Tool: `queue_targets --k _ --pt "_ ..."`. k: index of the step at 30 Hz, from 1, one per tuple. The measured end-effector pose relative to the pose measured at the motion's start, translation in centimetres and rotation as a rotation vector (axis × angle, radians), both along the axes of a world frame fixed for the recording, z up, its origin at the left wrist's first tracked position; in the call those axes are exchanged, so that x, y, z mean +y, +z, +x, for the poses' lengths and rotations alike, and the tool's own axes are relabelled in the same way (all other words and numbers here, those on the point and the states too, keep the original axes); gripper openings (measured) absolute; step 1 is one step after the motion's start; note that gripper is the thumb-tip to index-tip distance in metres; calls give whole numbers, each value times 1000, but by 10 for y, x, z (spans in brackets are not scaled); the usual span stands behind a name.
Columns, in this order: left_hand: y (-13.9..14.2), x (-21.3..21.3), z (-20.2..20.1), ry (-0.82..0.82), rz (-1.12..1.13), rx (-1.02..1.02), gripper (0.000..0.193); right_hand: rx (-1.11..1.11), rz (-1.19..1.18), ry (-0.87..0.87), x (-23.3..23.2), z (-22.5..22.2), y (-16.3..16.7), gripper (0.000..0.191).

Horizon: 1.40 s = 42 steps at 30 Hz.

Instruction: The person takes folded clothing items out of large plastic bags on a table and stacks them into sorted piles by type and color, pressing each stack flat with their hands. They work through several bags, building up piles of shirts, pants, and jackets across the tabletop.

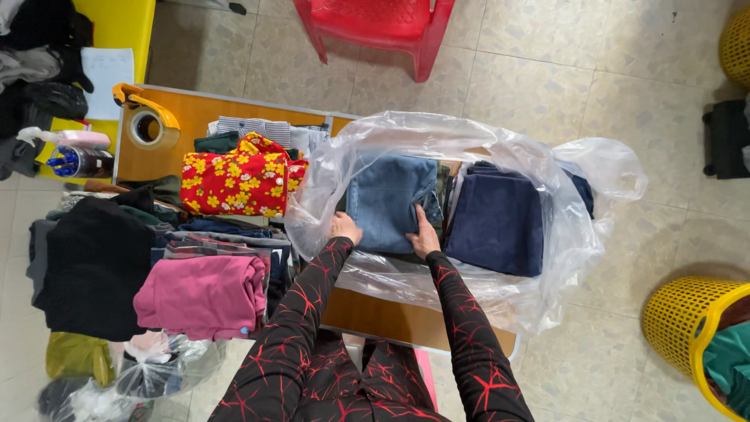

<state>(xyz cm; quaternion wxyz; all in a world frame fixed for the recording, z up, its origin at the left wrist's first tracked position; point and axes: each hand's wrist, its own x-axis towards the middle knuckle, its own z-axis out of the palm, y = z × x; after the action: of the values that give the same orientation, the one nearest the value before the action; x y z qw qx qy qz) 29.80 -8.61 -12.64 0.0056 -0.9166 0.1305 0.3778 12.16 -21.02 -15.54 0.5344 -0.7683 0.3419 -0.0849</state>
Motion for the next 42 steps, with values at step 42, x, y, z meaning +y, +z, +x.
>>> queue_targets --k 42 --pt "-18 -106 76 -178 -513 -612 34 191 157 -321 39 -12 -29 105"
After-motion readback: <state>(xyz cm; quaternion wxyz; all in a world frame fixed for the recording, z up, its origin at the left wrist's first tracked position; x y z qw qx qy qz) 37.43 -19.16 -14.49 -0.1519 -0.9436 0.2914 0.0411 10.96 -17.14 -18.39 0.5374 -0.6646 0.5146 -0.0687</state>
